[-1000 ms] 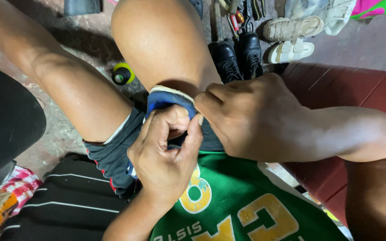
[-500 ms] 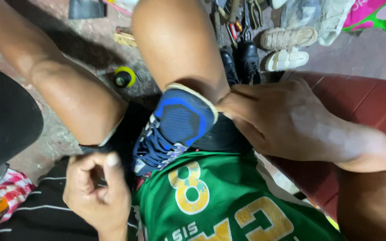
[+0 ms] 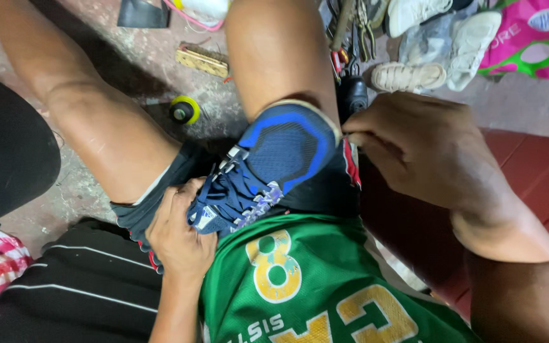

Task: The person is repairing a blue and white sneaker by hand. They use a needle and thread to stitch the sole to the upper part of the shoe, pulling the thread tight and occasionally using a wooden tool to assist.

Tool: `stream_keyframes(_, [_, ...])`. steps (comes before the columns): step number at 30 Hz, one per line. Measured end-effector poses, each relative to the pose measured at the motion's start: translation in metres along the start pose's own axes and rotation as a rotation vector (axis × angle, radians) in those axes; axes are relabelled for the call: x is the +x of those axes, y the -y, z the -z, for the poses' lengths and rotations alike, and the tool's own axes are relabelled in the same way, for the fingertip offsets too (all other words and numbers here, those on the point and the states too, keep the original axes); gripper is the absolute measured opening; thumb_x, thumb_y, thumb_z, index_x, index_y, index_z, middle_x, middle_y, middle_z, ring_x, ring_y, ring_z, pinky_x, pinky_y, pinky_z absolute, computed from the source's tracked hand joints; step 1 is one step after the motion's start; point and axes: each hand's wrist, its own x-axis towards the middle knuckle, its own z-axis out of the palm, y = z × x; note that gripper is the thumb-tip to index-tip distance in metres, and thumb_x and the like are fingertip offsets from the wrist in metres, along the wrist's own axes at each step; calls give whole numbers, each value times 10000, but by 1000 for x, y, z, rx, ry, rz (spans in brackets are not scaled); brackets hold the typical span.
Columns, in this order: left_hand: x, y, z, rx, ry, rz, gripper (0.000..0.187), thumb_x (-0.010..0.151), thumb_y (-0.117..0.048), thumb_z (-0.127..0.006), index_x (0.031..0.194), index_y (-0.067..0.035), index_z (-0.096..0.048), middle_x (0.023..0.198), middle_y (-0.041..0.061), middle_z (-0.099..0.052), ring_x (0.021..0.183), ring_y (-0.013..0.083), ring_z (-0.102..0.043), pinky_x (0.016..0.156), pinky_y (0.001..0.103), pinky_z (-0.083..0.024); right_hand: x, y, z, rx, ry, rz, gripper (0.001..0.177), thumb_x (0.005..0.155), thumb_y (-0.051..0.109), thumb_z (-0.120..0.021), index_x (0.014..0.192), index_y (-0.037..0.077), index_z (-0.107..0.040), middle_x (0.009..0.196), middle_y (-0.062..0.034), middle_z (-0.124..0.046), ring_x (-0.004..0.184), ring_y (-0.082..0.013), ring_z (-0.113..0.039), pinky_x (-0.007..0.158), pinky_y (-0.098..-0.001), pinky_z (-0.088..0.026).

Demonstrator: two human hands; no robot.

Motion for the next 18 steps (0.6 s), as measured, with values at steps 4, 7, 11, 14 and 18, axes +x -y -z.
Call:
stream_keyframes(4, [25, -15, 16, 28, -26, -136, 413, 749, 6, -567, 1147, -32, -671, 997, 123, -645, 863, 337, -662, 773, 413, -537, -10, 31, 6, -73, -257, -35, 309, 901, 102, -849, 1135, 4, -674, 1077, -161, -689, 941, -326, -692, 804, -390, -552])
stream_keyframes(7, [43, -28, 22, 101, 44, -184, 325, 795, -55, -718, 1117, -97, -735, 897, 84, -628, 769, 283, -658, 706, 402, -525, -1, 45, -4, 25, -31, 84, 588, 615, 415, -906, 1036, 59, -701, 952, -113, -687, 870, -295, -691, 773, -412, -540])
stream_keyframes(11, [67, -36, 31, 92, 94, -256, 275, 893, -192, -793, 1139, -92, -721, 911, 74, -617, 809, 268, -670, 703, 397, -519, 29, 56, -54, 32, -77, 230, 598, 696, 414, -860, 1053, -7, -629, 985, -158, -652, 831, -331, -686, 700, -414, -541])
stream_keyframes(14, [73, -34, 40, -16, 137, -119, 315, 908, -222, -779, 1194, -106, -718, 966, 63, -650, 814, 231, -671, 695, 359, -528, 36, 54, -63, 37, -54, 195, 410, 805, 305, -845, 1019, 34, -624, 971, -135, -651, 807, -329, -679, 699, -428, -535])
stream_keyframes(18, [71, -12, 60, -259, 208, 142, 385, 906, -197, -721, 1275, -97, -668, 1102, 64, -676, 735, 164, -611, 629, 281, -504, 35, 48, -64, 64, -78, 181, 309, 874, 225, -799, 1028, 40, -606, 1026, -150, -649, 858, -349, -667, 756, -447, -539])
